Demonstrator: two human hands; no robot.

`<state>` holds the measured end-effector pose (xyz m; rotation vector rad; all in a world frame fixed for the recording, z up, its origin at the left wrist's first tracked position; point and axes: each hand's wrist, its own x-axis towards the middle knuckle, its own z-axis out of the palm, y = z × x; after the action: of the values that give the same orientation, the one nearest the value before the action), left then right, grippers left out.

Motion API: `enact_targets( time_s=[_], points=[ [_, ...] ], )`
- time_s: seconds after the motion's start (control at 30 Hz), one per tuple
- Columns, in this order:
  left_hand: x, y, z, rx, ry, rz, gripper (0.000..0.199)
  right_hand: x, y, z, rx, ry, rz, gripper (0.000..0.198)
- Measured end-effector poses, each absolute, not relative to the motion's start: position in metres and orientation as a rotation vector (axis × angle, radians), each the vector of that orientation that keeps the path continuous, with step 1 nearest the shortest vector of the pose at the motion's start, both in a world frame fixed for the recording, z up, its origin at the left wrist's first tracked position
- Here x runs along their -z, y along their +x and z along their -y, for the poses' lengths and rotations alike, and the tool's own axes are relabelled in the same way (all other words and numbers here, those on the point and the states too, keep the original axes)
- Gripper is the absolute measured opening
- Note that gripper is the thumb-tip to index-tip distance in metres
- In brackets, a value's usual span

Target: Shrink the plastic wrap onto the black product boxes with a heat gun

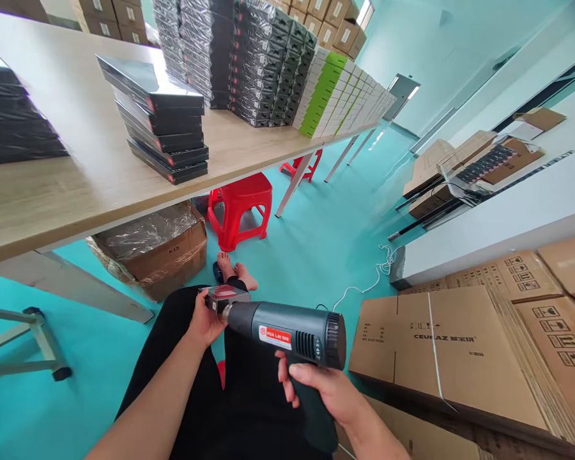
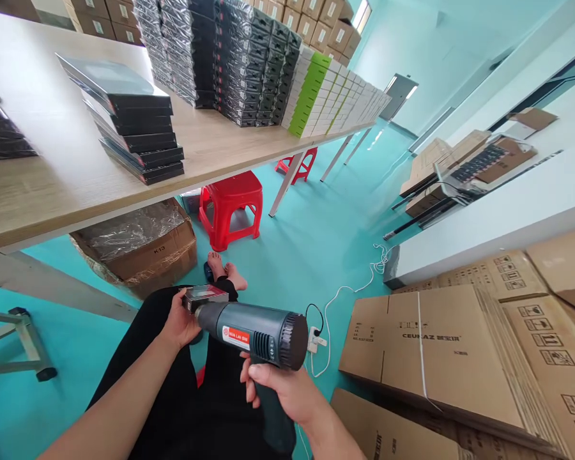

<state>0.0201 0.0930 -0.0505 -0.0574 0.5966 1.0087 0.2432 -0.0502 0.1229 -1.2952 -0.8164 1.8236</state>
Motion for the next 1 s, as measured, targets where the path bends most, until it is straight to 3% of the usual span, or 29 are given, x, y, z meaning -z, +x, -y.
enact_targets(
  time_s=[0.13,0.33,0.43,0.6,0.73,1.0],
  points=[
    [0.041,0.018,-0.091,-1.022,-0.072,-0.59,0.04,-0.122,0.238,0.051,-1.658,-1.406,0.831,0.031],
    [0.043,0.019,-0.093,-1.073,-0.082,-0.619,0.031,-0.122,0.24,0.059,-1.764,-1.329,0.877,0.035],
    [0.048,0.021,-0.095,-1.104,-0.102,-0.686,0.036,-0.123,0.249,0.063,-1.741,-1.361,0.711,0.032],
    [0.05,0.017,-0.095,-1.07,-0.179,-0.805,0.046,-0.129,0.277,0.08,-1.979,-1.354,0.604,0.034],
    [0.046,0.013,-0.091,-0.948,-0.114,-0.539,0.05,-0.132,0.293,0.088,-2.122,-1.372,0.608,0.036],
    [0.036,0.015,-0.086,-0.748,-0.078,-0.432,0.06,-0.109,0.286,0.015,-1.726,-1.448,0.683,0.029]
  ],
)
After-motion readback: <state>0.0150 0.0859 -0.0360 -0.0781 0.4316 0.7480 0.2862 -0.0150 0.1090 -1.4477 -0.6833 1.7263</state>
